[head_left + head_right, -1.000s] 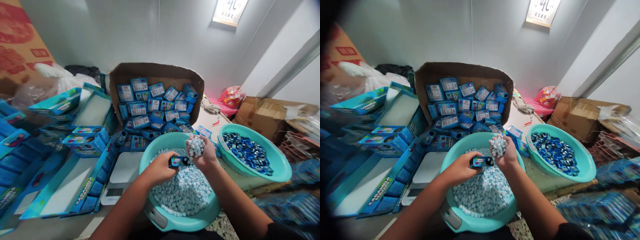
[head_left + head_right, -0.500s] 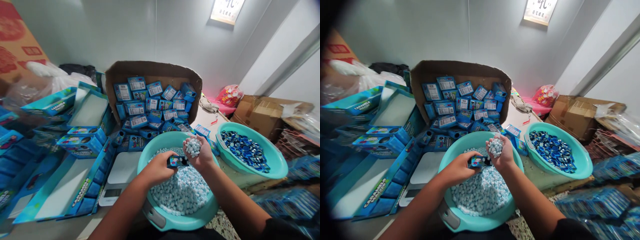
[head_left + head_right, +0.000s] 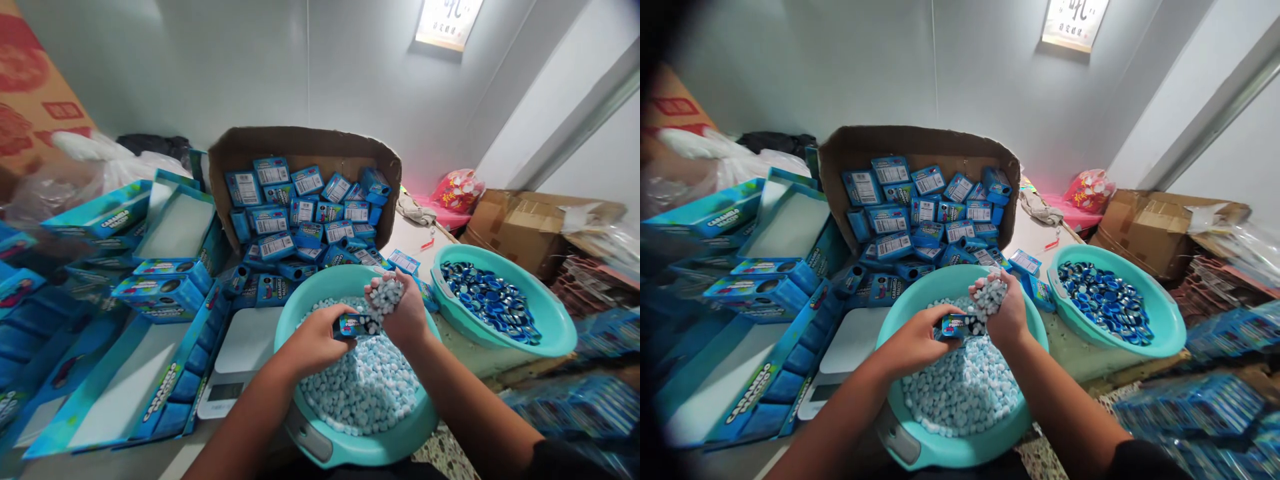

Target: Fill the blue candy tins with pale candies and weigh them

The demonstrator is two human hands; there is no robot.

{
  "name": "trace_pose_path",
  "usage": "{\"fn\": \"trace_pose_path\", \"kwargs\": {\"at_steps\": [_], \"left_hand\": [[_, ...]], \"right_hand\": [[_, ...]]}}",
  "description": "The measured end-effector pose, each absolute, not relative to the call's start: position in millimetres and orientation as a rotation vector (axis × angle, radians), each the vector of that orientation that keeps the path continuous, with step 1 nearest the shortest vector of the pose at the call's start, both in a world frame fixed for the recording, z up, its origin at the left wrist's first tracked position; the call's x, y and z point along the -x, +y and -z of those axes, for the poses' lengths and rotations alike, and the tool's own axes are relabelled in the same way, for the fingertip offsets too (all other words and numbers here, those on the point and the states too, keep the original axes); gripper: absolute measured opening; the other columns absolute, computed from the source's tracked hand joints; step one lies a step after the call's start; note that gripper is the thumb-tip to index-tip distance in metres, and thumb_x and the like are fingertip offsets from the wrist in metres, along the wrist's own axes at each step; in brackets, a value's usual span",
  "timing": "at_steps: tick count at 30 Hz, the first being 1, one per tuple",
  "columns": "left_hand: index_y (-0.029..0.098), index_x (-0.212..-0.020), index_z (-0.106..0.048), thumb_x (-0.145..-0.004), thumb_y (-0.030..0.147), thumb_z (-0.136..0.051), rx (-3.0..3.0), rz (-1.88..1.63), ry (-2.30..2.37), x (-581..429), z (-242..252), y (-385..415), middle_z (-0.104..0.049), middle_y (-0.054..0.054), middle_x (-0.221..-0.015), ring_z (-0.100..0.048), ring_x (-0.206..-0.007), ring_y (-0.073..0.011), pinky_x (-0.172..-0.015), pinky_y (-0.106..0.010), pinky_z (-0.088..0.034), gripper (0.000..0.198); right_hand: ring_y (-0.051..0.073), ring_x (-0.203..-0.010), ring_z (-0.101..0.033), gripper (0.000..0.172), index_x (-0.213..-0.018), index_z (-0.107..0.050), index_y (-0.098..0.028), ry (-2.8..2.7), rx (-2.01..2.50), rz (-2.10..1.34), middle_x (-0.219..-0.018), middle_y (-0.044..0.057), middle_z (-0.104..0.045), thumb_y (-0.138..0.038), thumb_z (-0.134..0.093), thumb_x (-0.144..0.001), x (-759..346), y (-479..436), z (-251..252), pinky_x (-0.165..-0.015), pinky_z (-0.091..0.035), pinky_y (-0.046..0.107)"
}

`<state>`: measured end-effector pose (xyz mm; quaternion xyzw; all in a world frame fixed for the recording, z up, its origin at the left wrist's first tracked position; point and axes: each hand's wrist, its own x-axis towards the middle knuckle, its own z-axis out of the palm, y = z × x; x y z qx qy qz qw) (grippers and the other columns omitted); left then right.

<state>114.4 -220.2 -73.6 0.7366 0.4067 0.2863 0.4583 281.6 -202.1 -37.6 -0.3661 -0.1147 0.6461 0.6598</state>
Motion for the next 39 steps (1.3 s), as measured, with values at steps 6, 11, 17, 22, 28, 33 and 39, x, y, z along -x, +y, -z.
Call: {"fn": "trace_pose_path", "kwargs": {"at_steps": [6,11,17,22,28,33,39], "left_hand": [[0.026,-0.108,-0.066,-0.068,0.013,-0.065,-1.832,-0.688,0.991,-115,74,-221,-0.07,0.002,-0.106,-0.063,-0.098,-0.019,-0.085,-0.027,-0.046,0.042],[0.026,-0.109,-0.067,-0.069,0.013,-0.064,-1.82,-0.692,0.973,-115,72,-221,-0.07,0.002,-0.106,-0.063,-0.1,-0.0198,-0.087,-0.028,-0.046,0.042],[0.024,-0.109,-0.066,-0.07,0.015,-0.066,-1.793,-0.736,1.02,-114,68,-220,-0.07,0.0,-0.107,-0.063,-0.1,-0.0209,-0.088,-0.03,-0.047,0.04],[0.024,-0.11,-0.066,-0.071,0.015,-0.068,-1.785,-0.754,1.03,-114,67,-221,-0.069,0.0,-0.108,-0.063,-0.101,-0.0208,-0.089,-0.031,-0.046,0.04],[0.024,-0.109,-0.067,-0.072,0.016,-0.068,-1.801,-0.771,1.007,-114,66,-222,-0.07,0.0,-0.106,-0.063,-0.099,-0.0201,-0.086,-0.031,-0.047,0.038],[0.024,-0.111,-0.067,-0.07,0.016,-0.069,-1.806,-0.795,1.021,-114,67,-221,-0.07,0.0,-0.108,-0.063,-0.101,-0.0207,-0.089,-0.031,-0.047,0.041],[0.024,-0.111,-0.067,-0.07,0.015,-0.069,-1.789,-0.813,1.016,-114,67,-221,-0.071,-0.001,-0.108,-0.064,-0.1,-0.0207,-0.088,-0.031,-0.048,0.042]], "right_hand": [[0.016,-0.058,-0.062,0.028,-0.065,-0.048,-0.022,-0.376,0.88,-1.468,-0.058,0.0,-0.061,-0.041,-0.05,-0.085,-280,-205,37,-0.06,-0.053,0.027],[0.016,-0.06,-0.063,0.027,-0.066,-0.049,-0.022,-0.434,0.863,-1.483,-0.061,0.0,-0.062,-0.04,-0.053,-0.085,-282,-206,37,-0.063,-0.055,0.029],[0.017,-0.06,-0.064,0.03,-0.065,-0.05,-0.021,-0.478,0.865,-1.479,-0.061,0.001,-0.062,-0.04,-0.051,-0.088,-280,-209,35,-0.061,-0.054,0.029],[0.019,-0.065,-0.065,0.028,-0.067,-0.052,-0.02,-0.574,0.834,-1.447,-0.064,0.002,-0.064,-0.042,-0.055,-0.086,-278,-212,37,-0.066,-0.055,0.031],[0.018,-0.067,-0.064,0.03,-0.066,-0.053,-0.02,-0.641,0.799,-1.449,-0.065,0.002,-0.064,-0.043,-0.056,-0.085,-277,-212,40,-0.068,-0.053,0.03],[0.017,-0.065,-0.063,0.032,-0.063,-0.052,-0.02,-0.627,0.806,-1.446,-0.064,0.001,-0.063,-0.042,-0.056,-0.086,-276,-213,38,-0.069,-0.053,0.031],[0.017,-0.064,-0.061,0.032,-0.064,-0.053,-0.02,-0.674,0.808,-1.424,-0.064,0.001,-0.061,-0.042,-0.056,-0.086,-272,-216,36,-0.069,-0.054,0.031]]}}
